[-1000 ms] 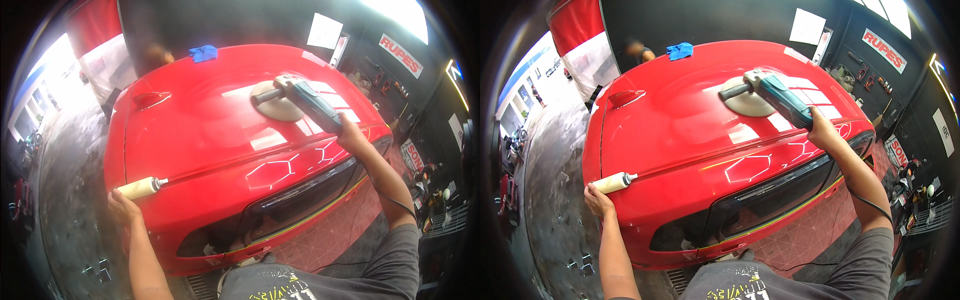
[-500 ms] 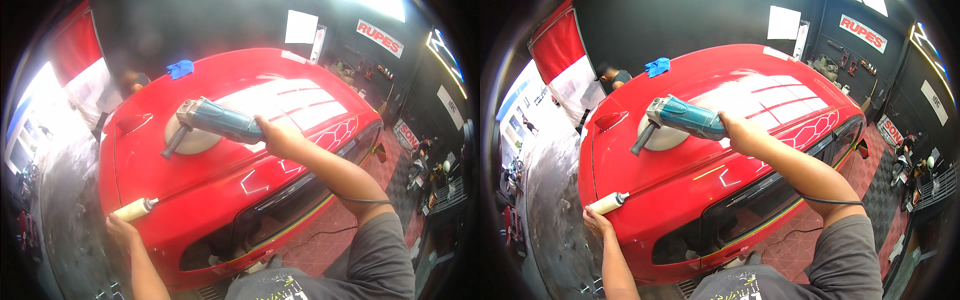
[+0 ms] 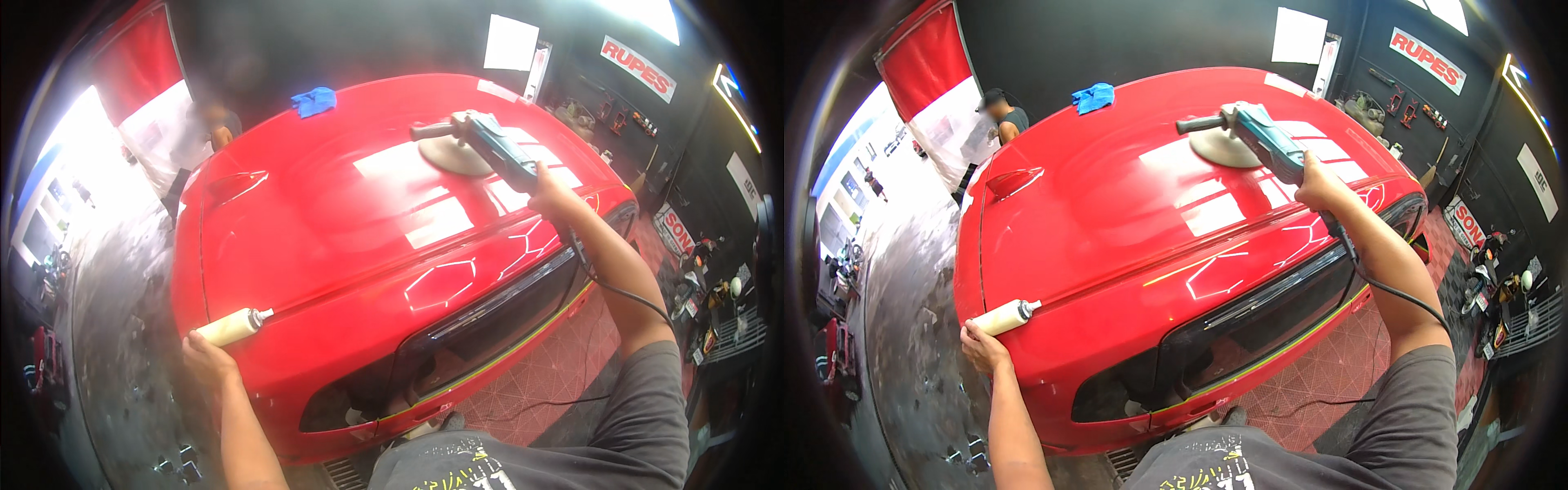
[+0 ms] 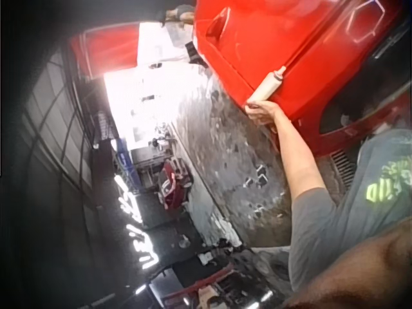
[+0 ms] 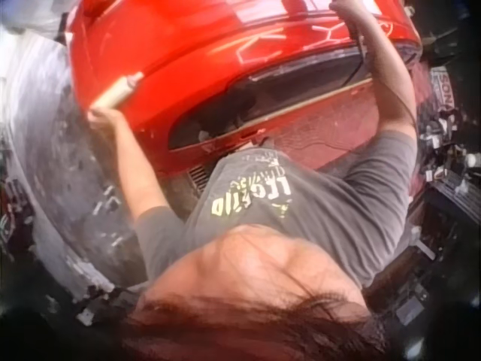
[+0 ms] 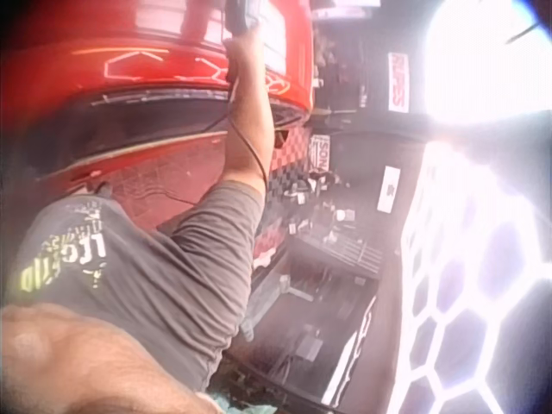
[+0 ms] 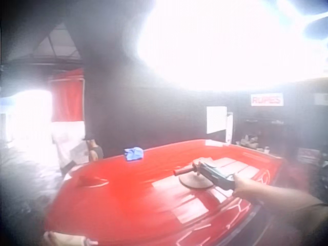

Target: The person uses a rotary polisher to buff the roof of a red car. They apply a liquid compound from a bottle onto the surface and spread it with the machine, moving in circular and linear patterns across the roof panel.

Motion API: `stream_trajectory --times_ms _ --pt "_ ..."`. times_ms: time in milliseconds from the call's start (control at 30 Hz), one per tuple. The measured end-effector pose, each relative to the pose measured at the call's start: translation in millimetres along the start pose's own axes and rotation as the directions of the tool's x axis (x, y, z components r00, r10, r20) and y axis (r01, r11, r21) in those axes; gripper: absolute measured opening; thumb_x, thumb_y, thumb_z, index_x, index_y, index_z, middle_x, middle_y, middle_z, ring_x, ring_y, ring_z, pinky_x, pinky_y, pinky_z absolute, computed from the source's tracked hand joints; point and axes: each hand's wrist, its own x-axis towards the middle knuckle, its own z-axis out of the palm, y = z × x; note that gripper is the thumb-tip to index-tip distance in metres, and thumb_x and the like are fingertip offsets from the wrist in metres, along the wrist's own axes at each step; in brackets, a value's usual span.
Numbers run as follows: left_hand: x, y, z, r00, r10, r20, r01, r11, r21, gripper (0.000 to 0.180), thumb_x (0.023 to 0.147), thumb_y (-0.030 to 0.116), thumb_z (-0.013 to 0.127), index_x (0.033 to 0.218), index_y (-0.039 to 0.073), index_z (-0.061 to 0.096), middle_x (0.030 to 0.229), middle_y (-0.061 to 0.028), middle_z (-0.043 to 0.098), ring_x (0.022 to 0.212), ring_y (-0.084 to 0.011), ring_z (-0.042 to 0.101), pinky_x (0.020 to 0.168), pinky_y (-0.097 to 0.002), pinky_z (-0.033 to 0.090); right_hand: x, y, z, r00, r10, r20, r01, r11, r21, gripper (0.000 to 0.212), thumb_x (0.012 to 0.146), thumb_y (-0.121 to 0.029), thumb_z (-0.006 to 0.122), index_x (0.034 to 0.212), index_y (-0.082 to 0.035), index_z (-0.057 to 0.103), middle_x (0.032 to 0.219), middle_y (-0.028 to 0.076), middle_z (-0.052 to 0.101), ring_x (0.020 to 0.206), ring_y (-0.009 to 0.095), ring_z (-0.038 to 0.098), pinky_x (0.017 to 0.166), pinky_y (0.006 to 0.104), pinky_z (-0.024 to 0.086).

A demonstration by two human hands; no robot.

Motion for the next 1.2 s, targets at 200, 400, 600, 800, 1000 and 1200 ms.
stream_trajectory --times_ms 200,400,600,800,1000,1200 --pt "2 2 3 1.0 0.007 -0.022 -0.007 1.0 0.004 0.079 0.109 0.076 0.031 0.149 0.015 0.062 0.146 -0.0146 0.065 0.136 -0.0368 0.061 0.108 -0.0564 0.048 -4 -5 12 0.983 0.07 0.172 -0.165 0.754 0.636 0.077 0.085 -0.004 0.075 0.151 -0.009 0.035 0.098 0.012 0.059 0.073 0.02 0.062 0.058 0.0399 0.057" --pt "1 9 -7 0.999 -0.013 0.034 0.013 1.0 -0.014 0.08 0.109 0.077 0.031 0.148 0.015 0.064 0.14 -0.0139 0.068 0.132 -0.0366 0.063 0.108 -0.0555 0.048 -1 -52 49 0.945 -0.082 0.316 -0.224 0.539 0.812 0.072 0.09 -0.002 0.073 0.149 -0.009 0.031 0.101 0.016 0.06 0.069 0.019 0.063 0.053 0.0355 0.055" --pt "1 4 -2 0.999 -0.029 0.021 0.03 0.999 -0.011 0.082 0.108 0.078 0.03 0.148 0.016 0.064 0.145 -0.0119 0.066 0.134 -0.0357 0.062 0.109 -0.0556 0.047 -17 -94 69 0.941 -0.048 0.336 -0.285 0.425 0.859 0.056 0.087 -0.002 0.074 0.132 -0.006 0.04 0.091 0.011 0.058 0.065 0.018 0.062 0.051 0.0355 0.056" --pt "9 0 3 0.998 -0.021 0.052 0.022 0.999 -0.025 0.081 0.108 0.079 0.031 0.148 0.017 0.064 0.145 -0.0101 0.066 0.136 -0.0334 0.061 0.109 -0.0536 0.048 -50 -122 97 0.938 -0.141 0.316 -0.268 0.283 0.921 0.076 0.086 0.002 0.072 0.15 -0.01 0.032 0.099 0.014 0.057 0.07 0.02 0.062 0.052 0.037 0.056" --pt "5 6 -6 0.998 0.005 0.056 -0.003 0.999 -0.039 0.082 0.108 0.078 0.032 0.145 0.013 0.066 0.138 -0.0145 0.07 0.13 -0.038 0.064 0.105 -0.0563 0.05 -86 -158 105 0.913 -0.249 0.324 -0.258 0.264 0.929 0.096 0.085 0.005 0.07 0.164 -0.017 0.02 0.105 0.017 0.057 0.07 0.023 0.063 0.054 0.0412 0.056" --pt "-6 15 -11 0.999 0.009 -0.031 -0.009 1.0 -0.025 0.082 0.108 0.078 0.032 0.142 0.013 0.069 0.135 -0.0124 0.072 0.126 -0.0378 0.067 0.104 -0.0567 0.05 -117 -182 115 0.859 -0.295 0.418 -0.322 0.322 0.89 0.126 0.089 0.006 0.069 0.175 -0.025 -0.017 0.108 0.019 0.061 0.071 0.023 0.063 0.058 0.0427 0.056"
